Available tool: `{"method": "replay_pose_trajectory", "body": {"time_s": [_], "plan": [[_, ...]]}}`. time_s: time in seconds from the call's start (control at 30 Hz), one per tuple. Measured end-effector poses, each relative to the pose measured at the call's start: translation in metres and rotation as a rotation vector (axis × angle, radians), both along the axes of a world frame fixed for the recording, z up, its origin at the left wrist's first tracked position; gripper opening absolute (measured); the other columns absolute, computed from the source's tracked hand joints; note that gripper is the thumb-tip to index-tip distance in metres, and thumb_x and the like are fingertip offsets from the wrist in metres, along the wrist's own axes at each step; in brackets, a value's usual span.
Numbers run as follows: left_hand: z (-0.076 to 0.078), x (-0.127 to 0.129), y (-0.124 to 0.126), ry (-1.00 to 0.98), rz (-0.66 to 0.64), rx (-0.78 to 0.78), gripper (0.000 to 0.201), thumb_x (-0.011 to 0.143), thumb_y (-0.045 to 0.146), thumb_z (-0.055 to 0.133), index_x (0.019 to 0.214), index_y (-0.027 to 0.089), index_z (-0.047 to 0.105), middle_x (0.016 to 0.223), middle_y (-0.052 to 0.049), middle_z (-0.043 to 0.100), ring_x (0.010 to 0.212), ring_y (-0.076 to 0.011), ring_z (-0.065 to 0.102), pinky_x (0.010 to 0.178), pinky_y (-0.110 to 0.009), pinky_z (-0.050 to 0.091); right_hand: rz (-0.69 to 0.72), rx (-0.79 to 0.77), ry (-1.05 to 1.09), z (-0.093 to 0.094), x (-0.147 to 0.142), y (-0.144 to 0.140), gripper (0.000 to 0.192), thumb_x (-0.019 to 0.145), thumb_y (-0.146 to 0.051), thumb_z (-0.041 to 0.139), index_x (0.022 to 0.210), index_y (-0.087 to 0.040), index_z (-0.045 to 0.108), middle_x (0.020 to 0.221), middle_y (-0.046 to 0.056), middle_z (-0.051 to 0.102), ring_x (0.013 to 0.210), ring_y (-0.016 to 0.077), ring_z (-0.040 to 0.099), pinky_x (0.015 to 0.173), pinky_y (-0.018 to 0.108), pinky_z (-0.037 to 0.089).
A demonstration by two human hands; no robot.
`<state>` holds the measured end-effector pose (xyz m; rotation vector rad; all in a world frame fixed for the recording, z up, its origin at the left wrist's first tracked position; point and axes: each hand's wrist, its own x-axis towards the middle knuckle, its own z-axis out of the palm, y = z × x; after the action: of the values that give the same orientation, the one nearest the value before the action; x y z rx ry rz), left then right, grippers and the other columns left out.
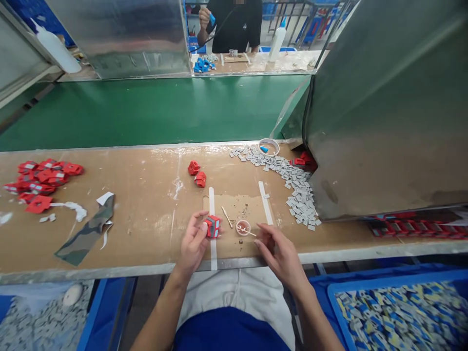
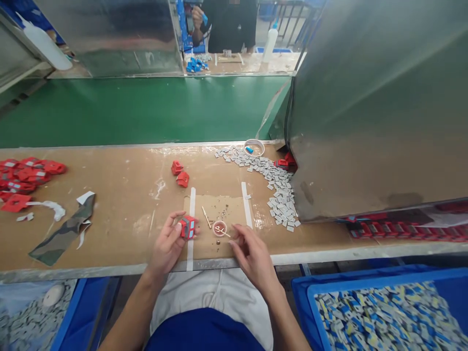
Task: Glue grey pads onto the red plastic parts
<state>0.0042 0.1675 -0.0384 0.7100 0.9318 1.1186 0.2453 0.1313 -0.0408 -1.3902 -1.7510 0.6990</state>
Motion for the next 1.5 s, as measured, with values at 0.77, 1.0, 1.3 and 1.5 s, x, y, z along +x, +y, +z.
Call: {"method": "replay_pose_trajectory", "body": {"time_s": [0.77, 1.0, 1.3, 1.5], "plan": [[-0.02, -0.005, -0.028, 0.398, -0.186, 0.315, 0.041, 0.092, 0.056, 0.06, 0.111, 0.019, 0.057, 0.077, -0.002, 0.065, 0.059, -0.0116, 0.055, 0.057, -0.023, 0.046, -0.343, -0.094, 0.48, -0.005, -0.025, 0.019, 0.023, 0.089, -0.041, 0.071, 0.085, -0.018, 0.071, 0.085, 0.008, 0.076, 0.077, 0.0196, 0.07, 0.072, 0.032, 0.058], [-0.013, -0.004, -0.022, 0.498, -0.286, 0.326, 0.035, 0.091, 0.051, 0.064, 0.105, 0.018, 0.063, 0.073, -0.001, 0.066, 0.054, -0.0124, 0.058, 0.053, -0.023, 0.045, -0.402, -0.111, 0.597, 0.003, -0.026, 0.014, 0.029, 0.087, -0.043, 0.074, 0.076, -0.018, 0.067, 0.073, 0.004, 0.073, 0.065, 0.0156, 0.067, 0.063, 0.027, 0.057], [0.003, 0.001, -0.018, 0.686, -0.312, 0.435, 0.019, 0.087, 0.027, 0.07, 0.104, 0.018, 0.069, 0.091, -0.006, 0.076, 0.076, -0.0175, 0.069, 0.068, -0.024, 0.051, -0.233, 0.017, 0.43, 0.029, -0.043, -0.008, 0.011, 0.091, -0.025, 0.072, 0.082, -0.02, 0.069, 0.083, 0.007, 0.079, 0.079, 0.0204, 0.076, 0.073, 0.031, 0.062], [0.001, 0.001, -0.019, 0.745, -0.321, 0.473, 0.02, 0.089, 0.024, 0.066, 0.108, 0.017, 0.067, 0.094, -0.006, 0.076, 0.077, -0.0165, 0.07, 0.066, -0.022, 0.051, -0.181, 0.034, 0.34, 0.029, -0.054, -0.005, 0.012, 0.092, -0.025, 0.069, 0.081, -0.02, 0.068, 0.086, 0.007, 0.08, 0.077, 0.0205, 0.078, 0.071, 0.029, 0.063]]}}
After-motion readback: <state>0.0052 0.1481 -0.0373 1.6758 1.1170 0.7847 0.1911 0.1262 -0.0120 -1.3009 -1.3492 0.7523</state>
